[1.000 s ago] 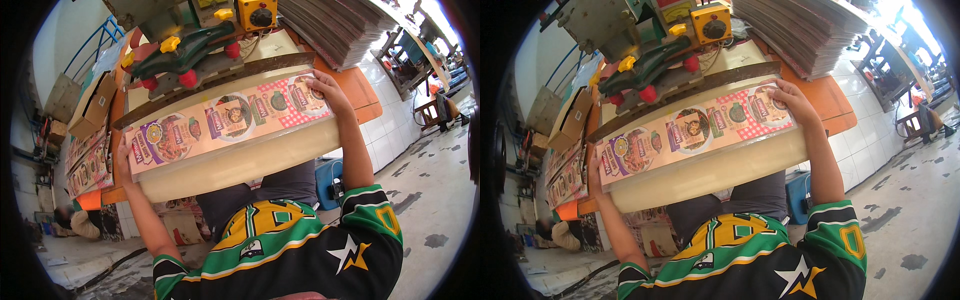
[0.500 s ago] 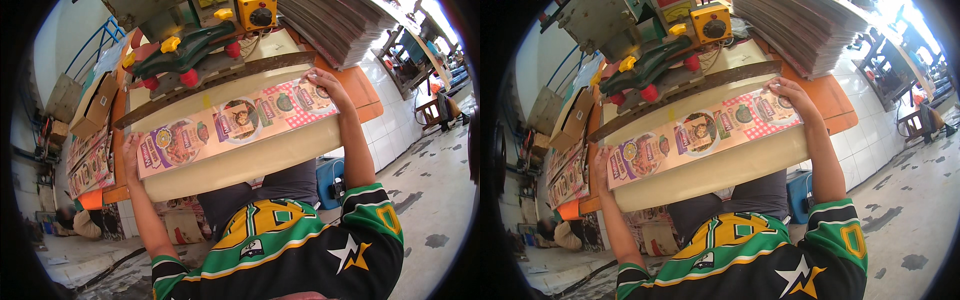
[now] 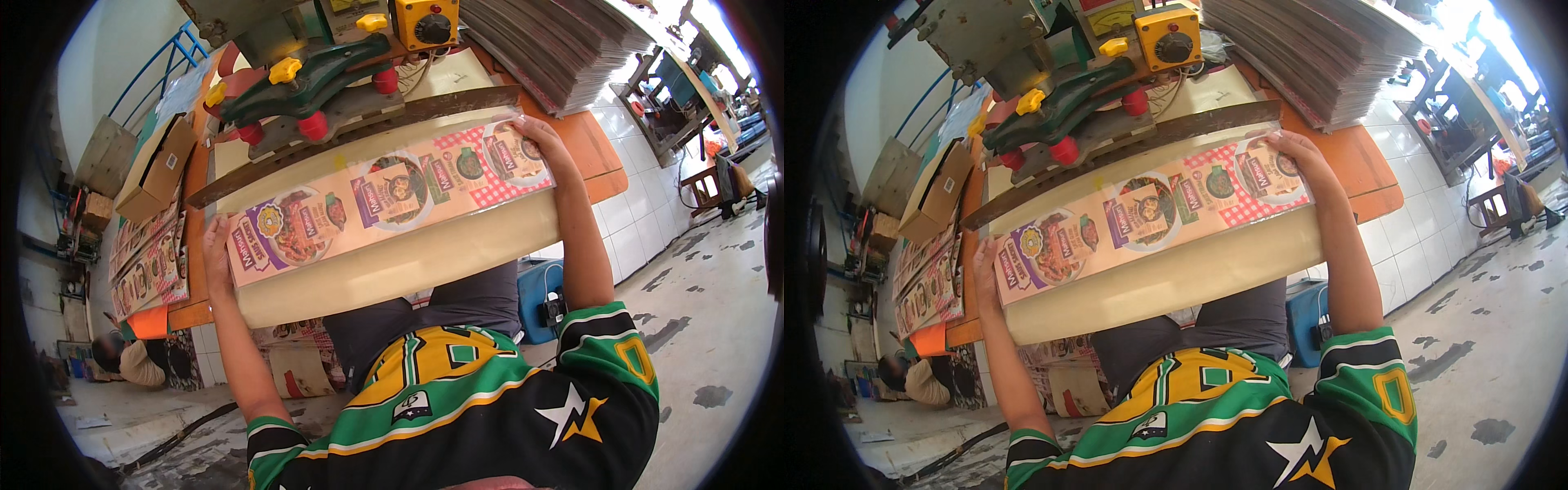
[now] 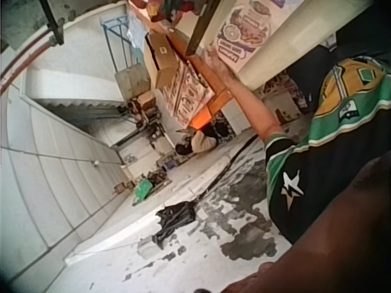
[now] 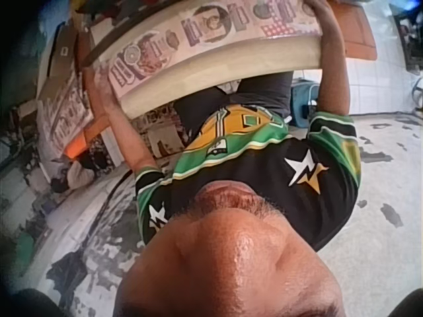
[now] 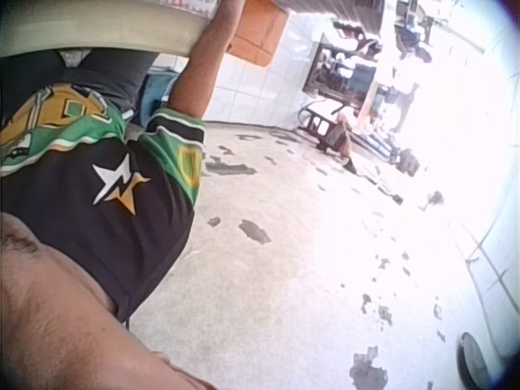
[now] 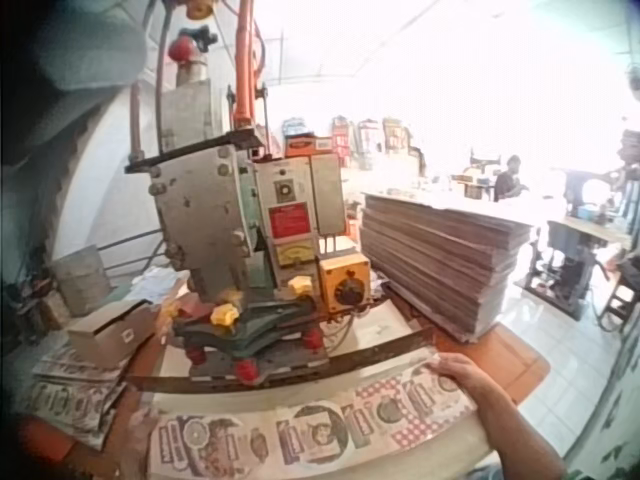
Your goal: The person aligns the edges of printed plastic film and places them under a heat-sealer bar to seal the bags before stacking them.
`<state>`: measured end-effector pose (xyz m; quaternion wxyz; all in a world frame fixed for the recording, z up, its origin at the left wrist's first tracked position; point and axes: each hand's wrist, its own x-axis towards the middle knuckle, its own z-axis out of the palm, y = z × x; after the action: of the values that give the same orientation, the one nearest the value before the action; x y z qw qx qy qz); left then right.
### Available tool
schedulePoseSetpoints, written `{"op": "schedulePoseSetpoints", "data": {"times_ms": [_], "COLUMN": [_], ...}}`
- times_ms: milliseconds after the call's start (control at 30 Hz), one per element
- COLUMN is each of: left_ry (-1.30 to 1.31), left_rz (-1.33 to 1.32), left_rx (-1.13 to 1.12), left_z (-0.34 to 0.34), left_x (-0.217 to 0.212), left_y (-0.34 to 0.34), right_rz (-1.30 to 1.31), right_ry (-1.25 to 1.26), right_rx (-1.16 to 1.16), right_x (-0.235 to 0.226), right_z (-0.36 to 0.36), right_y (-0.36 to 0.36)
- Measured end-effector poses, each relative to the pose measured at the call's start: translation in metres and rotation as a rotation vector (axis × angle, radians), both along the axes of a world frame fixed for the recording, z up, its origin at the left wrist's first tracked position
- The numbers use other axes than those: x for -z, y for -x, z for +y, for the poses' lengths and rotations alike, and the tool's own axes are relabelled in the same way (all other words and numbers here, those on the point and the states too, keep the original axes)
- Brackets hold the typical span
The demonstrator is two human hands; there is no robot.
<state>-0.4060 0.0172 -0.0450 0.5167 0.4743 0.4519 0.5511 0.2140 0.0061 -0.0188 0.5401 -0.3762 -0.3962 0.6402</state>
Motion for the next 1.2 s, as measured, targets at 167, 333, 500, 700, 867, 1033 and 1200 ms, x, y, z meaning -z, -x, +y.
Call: {"op": "schedulePoseSetpoints", "data": {"times_ms": [167, 333, 500, 700, 867, 1033, 1200], "left_ry": [-0.004, -0.039, -0.059, -0.067, -0.061, -0.061, -0.069], "left_rz": [0.008, -0.011, -0.001, 0.006, 0.025, 0.047, 0.032], "left_rx": [-0.010, -0.010, -0.011, 0.008, 0.021, 0.027, 0.025], "left_z": [0.000, 0.002, 0.005, 0.005, 0.000, 0.001, 0.000], "left_x": [-0.001, 0.005, 0.011, 0.009, 0.001, 0.004, 0.005], "left_y": [0.000, 0.006, 0.011, 0.011, 0.005, 0.009, 0.009], "right_rz": [-0.017, -0.022, -0.066, -0.094, -0.065, -0.063, -0.068], "right_ry": [0.010, -0.041, -0.065, -0.028, -0.030, -0.052, -0.042], "right_rx": [-0.006, -0.013, -0.019, 0.000, -0.005, -0.043, -0.036], "right_x": [-0.001, -0.001, -0.003, -0.003, -0.001, 0.001, -0.003], "right_z": [0.000, 0.001, -0.002, -0.004, -0.004, -0.004, -0.006], "right_y": [0.003, 0.002, 0.002, 0.004, 0.004, 0.002, 0.006]}}
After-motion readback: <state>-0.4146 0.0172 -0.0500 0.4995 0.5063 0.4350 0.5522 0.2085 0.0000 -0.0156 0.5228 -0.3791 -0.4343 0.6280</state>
